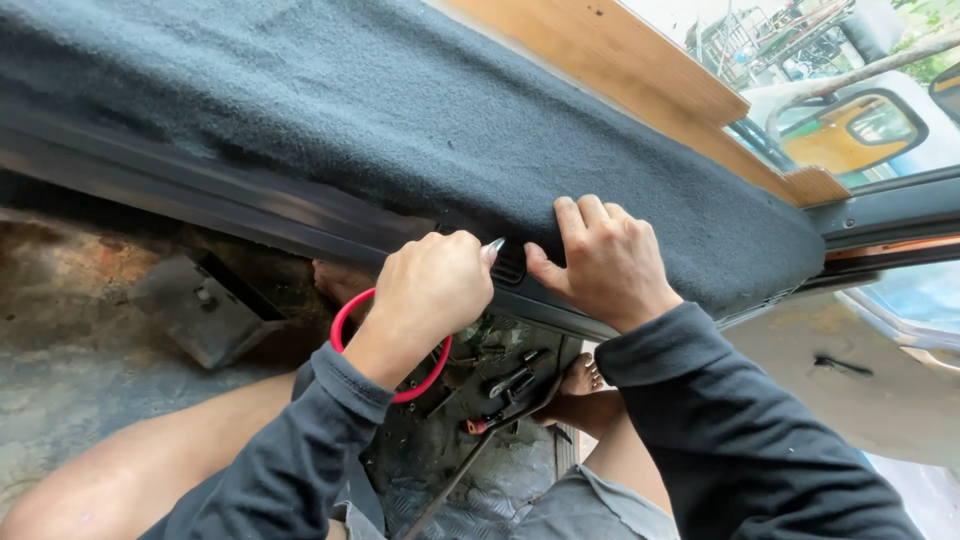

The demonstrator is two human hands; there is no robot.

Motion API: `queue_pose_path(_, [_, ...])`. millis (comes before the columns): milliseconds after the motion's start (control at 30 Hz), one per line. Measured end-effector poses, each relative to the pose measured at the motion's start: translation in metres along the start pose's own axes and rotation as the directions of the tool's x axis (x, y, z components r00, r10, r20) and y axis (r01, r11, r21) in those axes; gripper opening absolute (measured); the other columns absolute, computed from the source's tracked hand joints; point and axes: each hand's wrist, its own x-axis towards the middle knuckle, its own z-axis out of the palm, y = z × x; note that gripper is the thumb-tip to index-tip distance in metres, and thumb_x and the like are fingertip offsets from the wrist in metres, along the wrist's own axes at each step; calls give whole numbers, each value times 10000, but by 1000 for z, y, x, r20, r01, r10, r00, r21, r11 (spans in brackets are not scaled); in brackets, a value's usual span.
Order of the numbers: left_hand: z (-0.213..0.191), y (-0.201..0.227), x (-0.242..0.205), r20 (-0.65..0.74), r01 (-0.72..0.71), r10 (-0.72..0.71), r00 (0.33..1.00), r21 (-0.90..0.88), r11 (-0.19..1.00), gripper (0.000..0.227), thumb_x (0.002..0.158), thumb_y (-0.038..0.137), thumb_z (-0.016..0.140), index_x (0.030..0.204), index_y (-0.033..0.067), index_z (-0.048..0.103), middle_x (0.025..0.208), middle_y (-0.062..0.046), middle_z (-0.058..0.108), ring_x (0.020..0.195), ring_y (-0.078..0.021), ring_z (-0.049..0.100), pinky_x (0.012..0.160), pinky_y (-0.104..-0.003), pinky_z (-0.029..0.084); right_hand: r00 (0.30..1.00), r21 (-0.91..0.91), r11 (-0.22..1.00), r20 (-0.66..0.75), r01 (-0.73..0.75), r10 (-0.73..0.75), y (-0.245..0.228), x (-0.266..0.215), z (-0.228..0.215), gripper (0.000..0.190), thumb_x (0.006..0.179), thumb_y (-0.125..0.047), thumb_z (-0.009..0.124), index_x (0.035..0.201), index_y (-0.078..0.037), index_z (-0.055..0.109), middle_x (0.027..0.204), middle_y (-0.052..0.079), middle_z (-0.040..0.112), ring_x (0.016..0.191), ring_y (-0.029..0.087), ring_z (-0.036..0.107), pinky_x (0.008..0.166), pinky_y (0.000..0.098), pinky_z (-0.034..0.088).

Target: Trimming and fitting black fabric onto a vehicle dashboard using scissors and a small utility blade to ensure a proper fit around edges and vents.

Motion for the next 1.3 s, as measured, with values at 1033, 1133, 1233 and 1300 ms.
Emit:
queue_pose_path(1033, [13, 3, 4, 82, 19, -11, 997, -94, 995, 476, 1024, 279, 421, 993, -70, 743, 833, -302, 749, 864, -511, 758, 764, -606, 603, 999, 95, 995, 48, -7, 3, 10, -9, -3, 575, 872, -541, 724, 1246, -104, 743, 935, 44, 643, 808, 247, 693, 632, 375, 589])
queue_pose_path(1133, [14, 4, 7, 68, 44, -34, 997, -145, 988, 478, 1032, 253, 403, 976, -81, 741, 813, -303, 743, 847, -515, 757, 752, -614, 602, 999, 73, 997, 43, -22, 19, 9, -11, -1, 559, 887, -558, 711, 1247, -131, 743, 938, 27, 643, 811, 225, 687, 628, 354, 588])
queue_pose_path(1233, [18, 7, 7, 89, 57, -42, 995, -177, 983, 460, 1036, 235, 396, 1022, -92, 719, 828, -303, 743, 859, -524, 754, 734, -604, 603, 1000, 56, 998, 21, -18, 17, 8, -10, 1, 544, 918, -574, 691, 1227, -130, 749, 929, 20, 636, 811, 218, 683, 619, 331, 575])
queue_pose_path(1300, [28, 7, 9, 59, 50, -38, 998, -211, 976, 465, 1032, 238, 388, 1016, -88, 719, 812, -305, 739, 837, -536, 748, 709, -607, 602, 1000, 28, 1000, 15, 7, -7, 8, -9, 6, 546, 913, -579, 682, 1217, -130, 748, 923, 20, 633, 802, 214, 682, 611, 322, 571])
